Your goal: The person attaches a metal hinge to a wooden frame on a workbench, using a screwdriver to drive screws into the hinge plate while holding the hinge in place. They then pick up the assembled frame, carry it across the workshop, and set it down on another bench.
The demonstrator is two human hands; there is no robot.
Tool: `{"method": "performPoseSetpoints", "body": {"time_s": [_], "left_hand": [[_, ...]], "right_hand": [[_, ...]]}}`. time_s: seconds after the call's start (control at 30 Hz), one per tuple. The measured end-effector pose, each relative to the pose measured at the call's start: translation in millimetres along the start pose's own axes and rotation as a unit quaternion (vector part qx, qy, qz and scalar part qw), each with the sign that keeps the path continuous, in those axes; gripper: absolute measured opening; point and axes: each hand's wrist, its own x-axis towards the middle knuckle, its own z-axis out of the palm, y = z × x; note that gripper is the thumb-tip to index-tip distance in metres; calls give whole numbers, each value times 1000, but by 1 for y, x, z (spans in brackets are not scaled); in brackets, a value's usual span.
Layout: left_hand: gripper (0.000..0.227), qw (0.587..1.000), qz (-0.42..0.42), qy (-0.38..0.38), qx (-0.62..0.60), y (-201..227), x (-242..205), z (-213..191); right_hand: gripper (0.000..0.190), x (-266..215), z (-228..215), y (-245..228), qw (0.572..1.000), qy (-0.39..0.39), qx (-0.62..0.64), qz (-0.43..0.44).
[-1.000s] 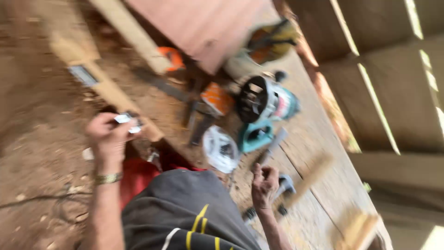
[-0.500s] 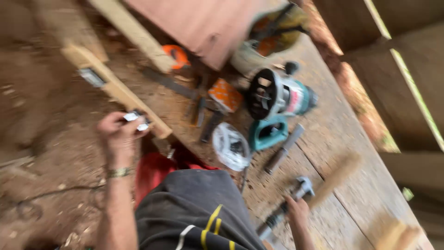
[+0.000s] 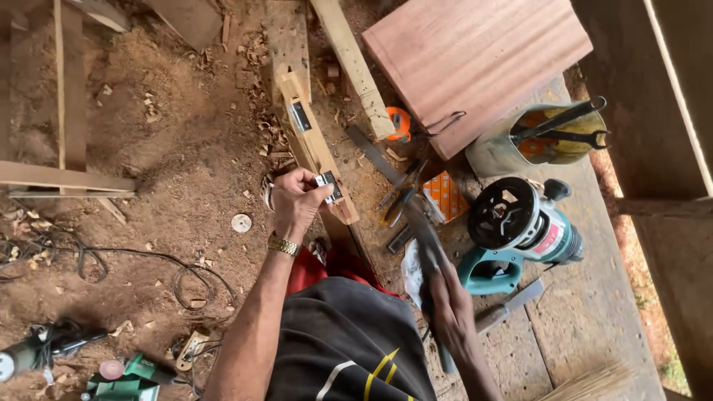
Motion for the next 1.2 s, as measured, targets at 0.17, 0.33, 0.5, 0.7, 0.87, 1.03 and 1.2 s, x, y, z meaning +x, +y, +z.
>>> {"method": "performPoseSetpoints", "body": {"time_s": [0.17, 0.33, 0.5, 0.7, 0.87, 1.03, 1.2], "left_hand": [[26, 999, 22, 23, 43, -6, -1, 1], [18, 999, 49, 20, 1, -6, -4, 5], [10, 996, 5, 38, 74, -5, 0, 8], [12, 997, 33, 36, 59, 3, -8, 8], [13, 992, 2, 38, 124, 2, -3, 8], [12, 999, 21, 12, 24, -1, -3, 5], [16, 999, 33, 5, 25, -12, 1, 5]], "right_hand": [[56, 49, 42, -50, 978, -136, 34, -154], [60, 53, 57, -76, 957, -179, -11, -226], [58, 59, 66, -79, 918, -97, -170, -346], [50, 41, 61, -103, 915, -75, -183, -350], [49, 65, 79, -106, 920, -94, -226, -306], [49, 45, 71, -125, 912, -80, -165, -368], [54, 39, 72, -133, 920, -76, -193, -332]]}}
